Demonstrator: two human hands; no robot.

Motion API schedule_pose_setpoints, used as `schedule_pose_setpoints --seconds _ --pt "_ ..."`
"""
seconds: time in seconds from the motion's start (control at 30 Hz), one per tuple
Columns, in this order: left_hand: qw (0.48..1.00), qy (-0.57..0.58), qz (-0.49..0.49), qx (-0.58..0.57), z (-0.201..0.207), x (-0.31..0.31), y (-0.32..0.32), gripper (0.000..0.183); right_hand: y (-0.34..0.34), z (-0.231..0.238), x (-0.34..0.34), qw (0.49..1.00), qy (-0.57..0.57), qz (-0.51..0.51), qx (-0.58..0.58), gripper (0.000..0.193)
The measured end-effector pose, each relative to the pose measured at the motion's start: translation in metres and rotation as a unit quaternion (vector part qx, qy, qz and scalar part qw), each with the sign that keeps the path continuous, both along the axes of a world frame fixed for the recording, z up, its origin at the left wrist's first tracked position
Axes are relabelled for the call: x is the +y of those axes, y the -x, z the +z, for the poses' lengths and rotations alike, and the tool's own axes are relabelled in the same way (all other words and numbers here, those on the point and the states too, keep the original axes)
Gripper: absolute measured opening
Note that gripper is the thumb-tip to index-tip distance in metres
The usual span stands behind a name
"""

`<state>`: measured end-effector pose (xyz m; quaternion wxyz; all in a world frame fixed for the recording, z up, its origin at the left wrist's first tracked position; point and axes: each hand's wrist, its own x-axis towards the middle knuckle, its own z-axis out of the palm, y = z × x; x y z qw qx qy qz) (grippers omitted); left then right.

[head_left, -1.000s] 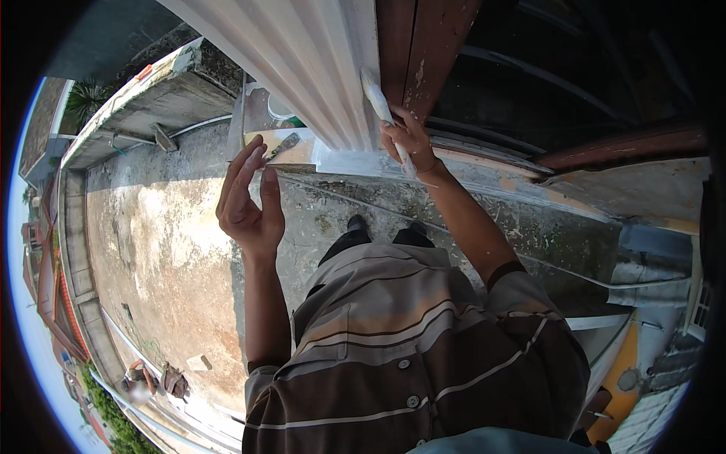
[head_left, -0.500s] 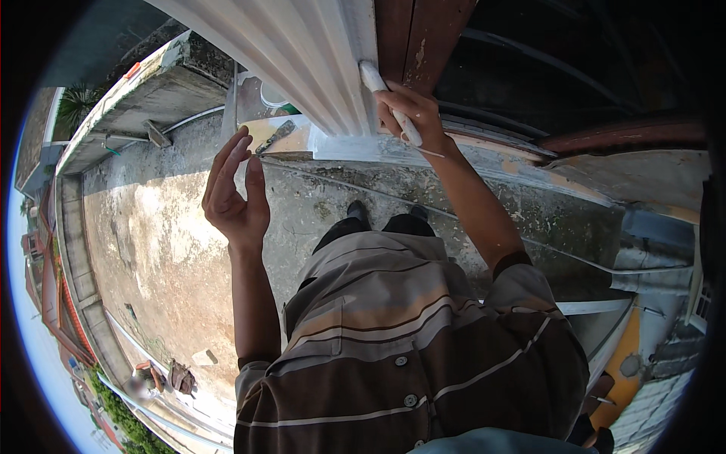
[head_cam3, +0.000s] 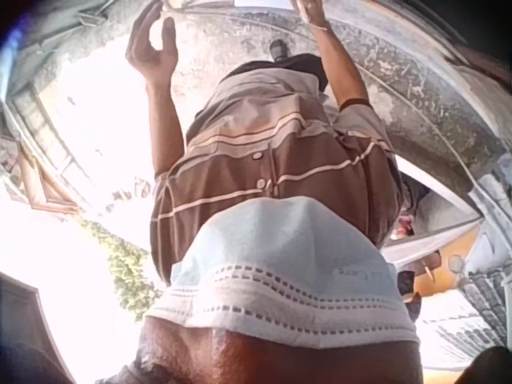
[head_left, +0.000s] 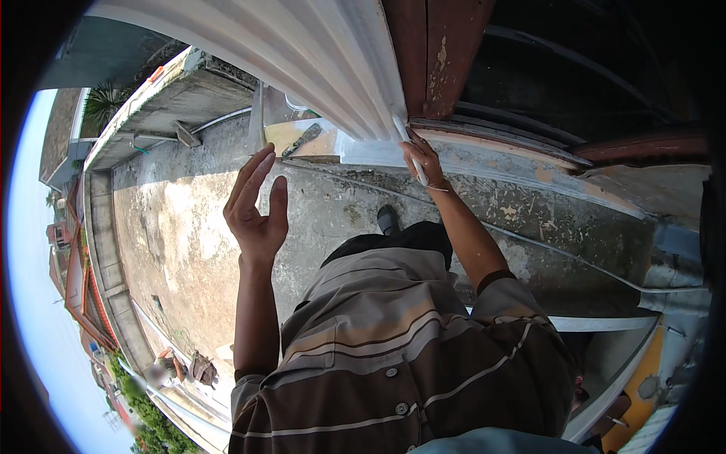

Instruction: The person paints a white decorative trim and a wooden window frame with a paint brush, using white paint from a paint bucket.

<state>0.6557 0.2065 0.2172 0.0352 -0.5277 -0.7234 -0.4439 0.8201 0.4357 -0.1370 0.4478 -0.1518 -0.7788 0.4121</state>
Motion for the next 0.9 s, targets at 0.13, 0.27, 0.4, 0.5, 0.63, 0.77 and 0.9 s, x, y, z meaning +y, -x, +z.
schedule_pose_setpoints --seconds 0.13,0.27,0.4,0.5,0.63,0.77,0.9 --pt "0.994 0.034 -0.035 0.097 0.018 0.025 0.001 0.045 0.001 0.058 -0.005 0.999 0.011 -0.025 -0.024 0.026" --pt "0.994 -0.029 -0.051 0.093 0.035 0.041 0.002 0.044 0.003 0.239 -0.009 0.991 0.090 -0.089 0.043 0.033" --pt "0.986 -0.141 -0.050 0.067 0.051 0.044 0.005 0.038 -0.005 0.424 -0.006 0.977 -0.097 -0.116 0.148 0.038" --pt "0.975 -0.218 -0.039 0.029 0.058 0.034 0.007 0.033 0.006 0.477 0.020 0.899 -0.377 -0.115 0.193 0.038" --pt "0.965 -0.260 -0.003 0.019 0.051 0.014 0.010 0.030 0.017 0.410 0.008 0.783 -0.610 -0.114 -0.042 0.040" --pt "0.964 -0.265 0.023 -0.003 0.043 0.000 0.005 0.030 0.024 0.296 -0.028 0.790 -0.580 -0.051 -0.194 0.040" --pt "0.961 -0.275 0.035 -0.011 0.039 -0.004 0.002 0.030 0.046 0.260 -0.017 0.839 -0.444 0.064 -0.308 0.033"
